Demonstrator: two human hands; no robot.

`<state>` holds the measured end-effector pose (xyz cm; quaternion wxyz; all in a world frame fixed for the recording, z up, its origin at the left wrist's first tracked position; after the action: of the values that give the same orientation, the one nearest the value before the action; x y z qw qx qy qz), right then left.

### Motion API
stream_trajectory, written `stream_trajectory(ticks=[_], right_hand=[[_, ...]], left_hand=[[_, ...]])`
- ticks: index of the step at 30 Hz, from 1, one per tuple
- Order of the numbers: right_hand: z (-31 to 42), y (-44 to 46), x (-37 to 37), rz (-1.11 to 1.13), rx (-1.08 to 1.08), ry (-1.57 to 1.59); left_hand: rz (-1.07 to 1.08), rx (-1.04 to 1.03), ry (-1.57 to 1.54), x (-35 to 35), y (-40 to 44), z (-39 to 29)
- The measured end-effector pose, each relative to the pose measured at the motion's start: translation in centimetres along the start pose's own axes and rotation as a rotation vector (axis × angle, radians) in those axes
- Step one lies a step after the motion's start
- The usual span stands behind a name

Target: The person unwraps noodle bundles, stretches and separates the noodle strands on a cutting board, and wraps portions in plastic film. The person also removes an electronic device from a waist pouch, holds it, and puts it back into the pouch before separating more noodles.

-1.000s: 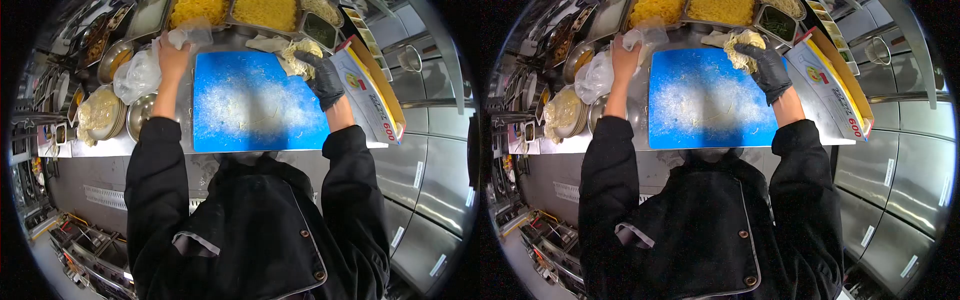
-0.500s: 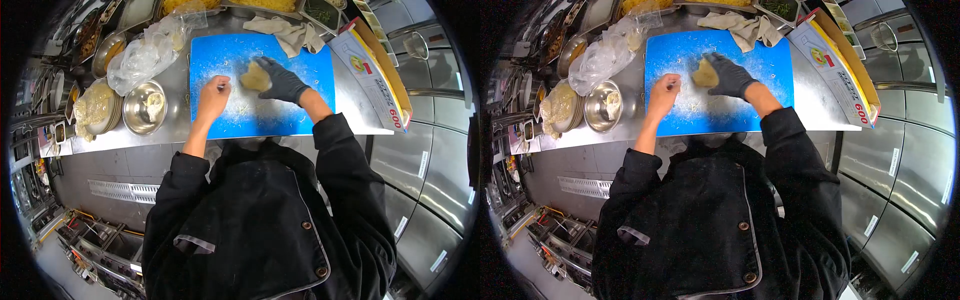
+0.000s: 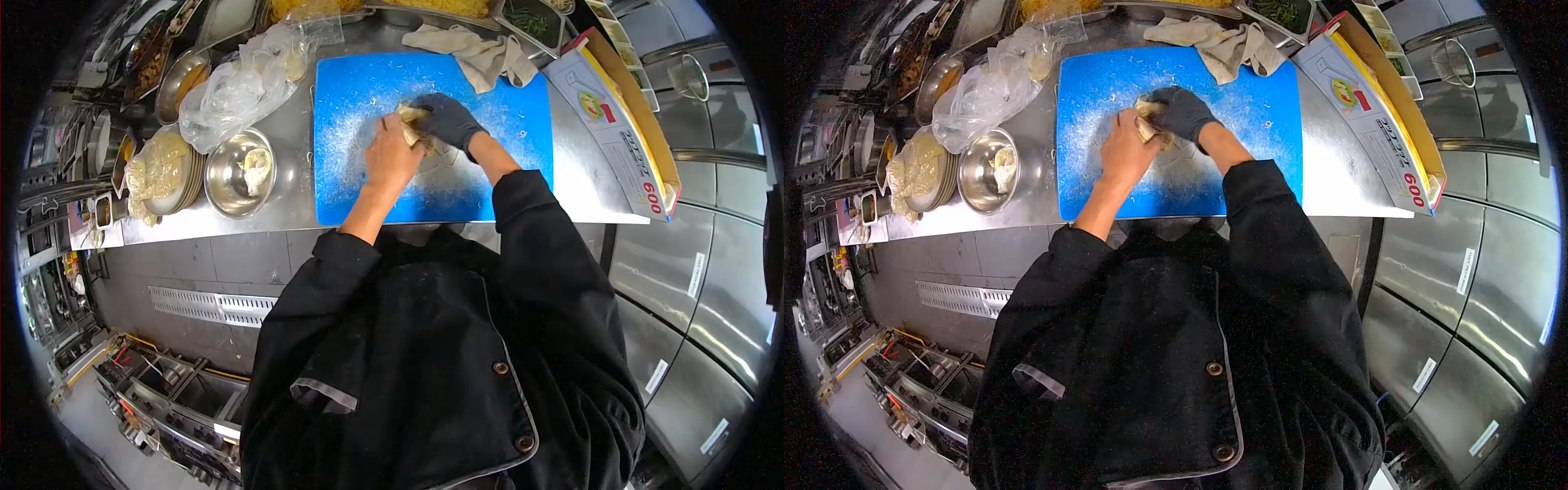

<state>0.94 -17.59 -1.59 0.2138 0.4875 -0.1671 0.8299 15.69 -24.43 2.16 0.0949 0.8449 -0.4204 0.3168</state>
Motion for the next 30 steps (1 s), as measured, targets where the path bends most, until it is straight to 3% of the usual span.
stream_trajectory(ticks=[2, 4, 11, 14, 16, 19, 23, 26, 30], right_hand=[[-1.9, 0.6, 0.1, 0.075, -0.075, 0.132], [-5.3, 0.2, 1.4, 0.048, -0.296, 0.402], [-7.4, -4.1, 6.2, -0.315, -0.38, 0.205], [-4.3, -5.8, 6.5, -0.621, -0.204, -0.072], [-1.7, -5.7, 3.1, -0.268, -0.089, 0.212], [3.9, -6.2, 1.2, -0.209, 0.006, 0.015], [4.6, -5.4, -1.4, -0.39, 0.103, -0.262], [3.2, -5.2, -0.3, -0.046, 0.033, -0.109], [0.8, -5.6, 1.1, 0.025, -0.037, -0.066]], left_hand=[[0.025, -0.072, -0.123, -0.3, 0.2, 1.6], [0.036, -0.108, -0.185, 0.1, 0.4, 2.4], [0.091, -0.018, -0.004, 1.8, 0.2, 0.9], [0.091, -0.065, 0.052, 1.0, 0.8, 2.5], [0.101, -0.095, 0.081, 1.1, 1.3, 3.0], [0.215, -0.157, -0.063, 1.9, 1.8, 3.2], [0.244, -0.241, -0.068, 2.5, 1.3, 3.1], [0.312, -0.278, -0.013, 2.8, 0.8, 3.0], [0.366, -0.333, 0.095, 3.5, 0.5, 2.6]])
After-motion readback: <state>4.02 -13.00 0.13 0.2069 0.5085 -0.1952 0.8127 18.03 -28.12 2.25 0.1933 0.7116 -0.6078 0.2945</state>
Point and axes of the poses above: each hand's wrist, its own y-axis towards the middle knuckle, its own x-axis out of the back of the hand, z = x × y, the point moved 5 cm from there along y, towards the middle knuckle, and after that the axes turned 13 degrees about -y, right-handed, at the moved point
